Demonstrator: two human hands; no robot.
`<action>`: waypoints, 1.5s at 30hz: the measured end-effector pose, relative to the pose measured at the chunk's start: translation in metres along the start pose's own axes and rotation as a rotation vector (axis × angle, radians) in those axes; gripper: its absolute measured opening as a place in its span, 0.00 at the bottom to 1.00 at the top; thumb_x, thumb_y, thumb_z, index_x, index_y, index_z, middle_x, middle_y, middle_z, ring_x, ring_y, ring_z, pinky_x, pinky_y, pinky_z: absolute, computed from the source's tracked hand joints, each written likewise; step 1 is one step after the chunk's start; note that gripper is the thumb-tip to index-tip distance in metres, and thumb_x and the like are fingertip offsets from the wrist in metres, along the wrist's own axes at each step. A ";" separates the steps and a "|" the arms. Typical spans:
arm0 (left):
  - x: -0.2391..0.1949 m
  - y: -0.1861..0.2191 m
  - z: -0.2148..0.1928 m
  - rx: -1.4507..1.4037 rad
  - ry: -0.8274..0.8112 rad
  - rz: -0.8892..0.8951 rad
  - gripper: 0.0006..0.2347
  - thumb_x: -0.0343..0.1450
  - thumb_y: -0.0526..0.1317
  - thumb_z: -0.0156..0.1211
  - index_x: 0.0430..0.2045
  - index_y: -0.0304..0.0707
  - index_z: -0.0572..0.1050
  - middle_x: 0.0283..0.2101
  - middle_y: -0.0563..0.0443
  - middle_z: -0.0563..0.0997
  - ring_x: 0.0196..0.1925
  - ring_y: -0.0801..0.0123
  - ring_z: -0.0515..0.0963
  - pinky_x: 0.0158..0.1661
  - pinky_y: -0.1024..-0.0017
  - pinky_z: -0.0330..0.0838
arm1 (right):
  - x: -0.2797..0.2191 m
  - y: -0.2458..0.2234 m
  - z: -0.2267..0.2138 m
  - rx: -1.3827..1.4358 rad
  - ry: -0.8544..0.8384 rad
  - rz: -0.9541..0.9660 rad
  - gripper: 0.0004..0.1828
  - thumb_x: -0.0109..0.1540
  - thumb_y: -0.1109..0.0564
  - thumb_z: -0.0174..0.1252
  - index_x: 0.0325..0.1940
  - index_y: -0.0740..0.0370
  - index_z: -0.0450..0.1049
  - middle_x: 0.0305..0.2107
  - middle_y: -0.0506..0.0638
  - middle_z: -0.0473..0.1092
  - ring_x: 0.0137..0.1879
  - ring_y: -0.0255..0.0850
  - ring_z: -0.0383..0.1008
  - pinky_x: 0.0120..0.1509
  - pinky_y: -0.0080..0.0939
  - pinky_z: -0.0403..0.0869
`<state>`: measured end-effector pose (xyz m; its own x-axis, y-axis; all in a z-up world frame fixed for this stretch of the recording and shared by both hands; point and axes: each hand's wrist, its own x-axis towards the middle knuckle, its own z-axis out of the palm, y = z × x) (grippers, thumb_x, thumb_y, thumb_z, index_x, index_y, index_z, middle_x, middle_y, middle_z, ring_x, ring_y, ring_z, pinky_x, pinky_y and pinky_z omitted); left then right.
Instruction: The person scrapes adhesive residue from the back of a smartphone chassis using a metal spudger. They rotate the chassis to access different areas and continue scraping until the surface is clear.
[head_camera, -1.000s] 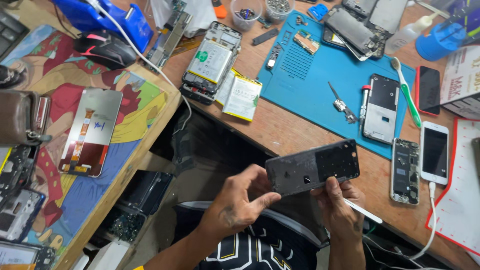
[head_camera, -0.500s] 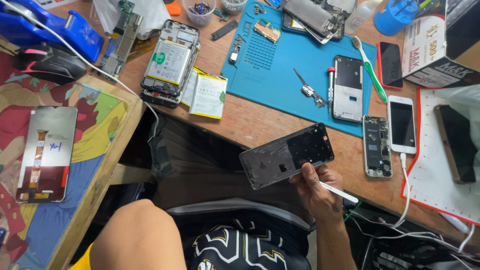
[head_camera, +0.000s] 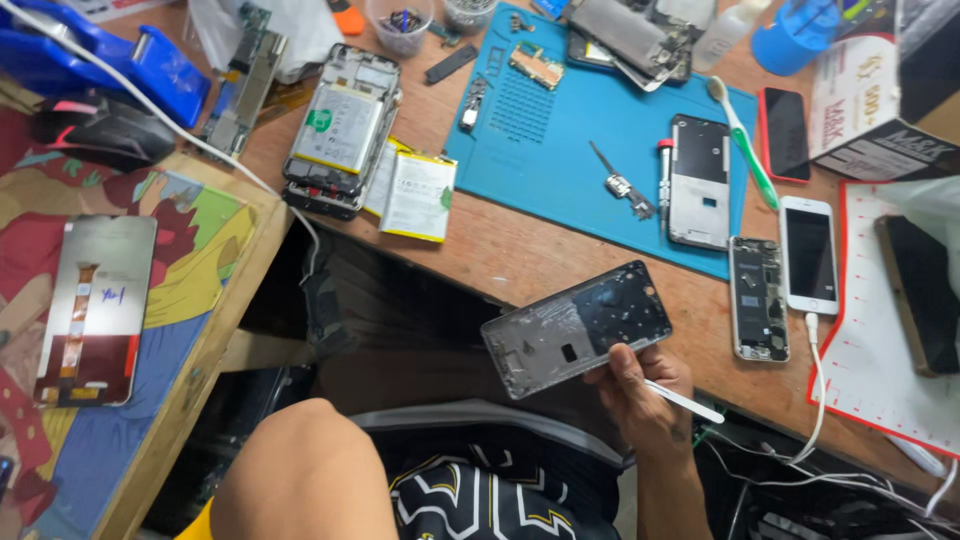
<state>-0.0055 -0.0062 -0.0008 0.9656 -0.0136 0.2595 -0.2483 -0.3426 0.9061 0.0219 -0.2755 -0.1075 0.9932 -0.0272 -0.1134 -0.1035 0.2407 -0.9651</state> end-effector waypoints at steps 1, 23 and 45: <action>-0.004 0.000 -0.002 -0.016 -0.003 -0.017 0.10 0.71 0.34 0.67 0.44 0.36 0.76 0.43 0.44 0.81 0.41 0.64 0.83 0.42 0.70 0.79 | -0.005 0.000 -0.003 -0.031 0.019 0.006 0.13 0.68 0.53 0.58 0.39 0.67 0.75 0.25 0.53 0.76 0.22 0.29 0.66 0.23 0.27 0.61; -0.017 0.033 -0.047 -0.262 0.276 0.210 0.09 0.75 0.32 0.64 0.48 0.39 0.77 0.47 0.45 0.82 0.44 0.63 0.84 0.44 0.72 0.80 | 0.018 0.008 0.021 -0.045 -0.085 -0.056 0.13 0.69 0.54 0.57 0.38 0.68 0.76 0.27 0.54 0.77 0.26 0.32 0.68 0.28 0.30 0.65; 0.038 -0.041 -0.007 -0.361 -0.156 -0.329 0.11 0.72 0.38 0.60 0.41 0.28 0.82 0.34 0.50 0.87 0.34 0.80 0.83 0.37 0.78 0.78 | 0.051 -0.014 0.047 -0.139 -0.399 0.004 0.15 0.69 0.53 0.54 0.39 0.69 0.77 0.26 0.53 0.75 0.27 0.31 0.68 0.30 0.30 0.68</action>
<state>0.0413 0.0144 -0.0259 0.9902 -0.1093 -0.0871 0.0869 -0.0066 0.9962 0.0767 -0.2352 -0.0883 0.9328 0.3578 -0.0436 -0.0869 0.1058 -0.9906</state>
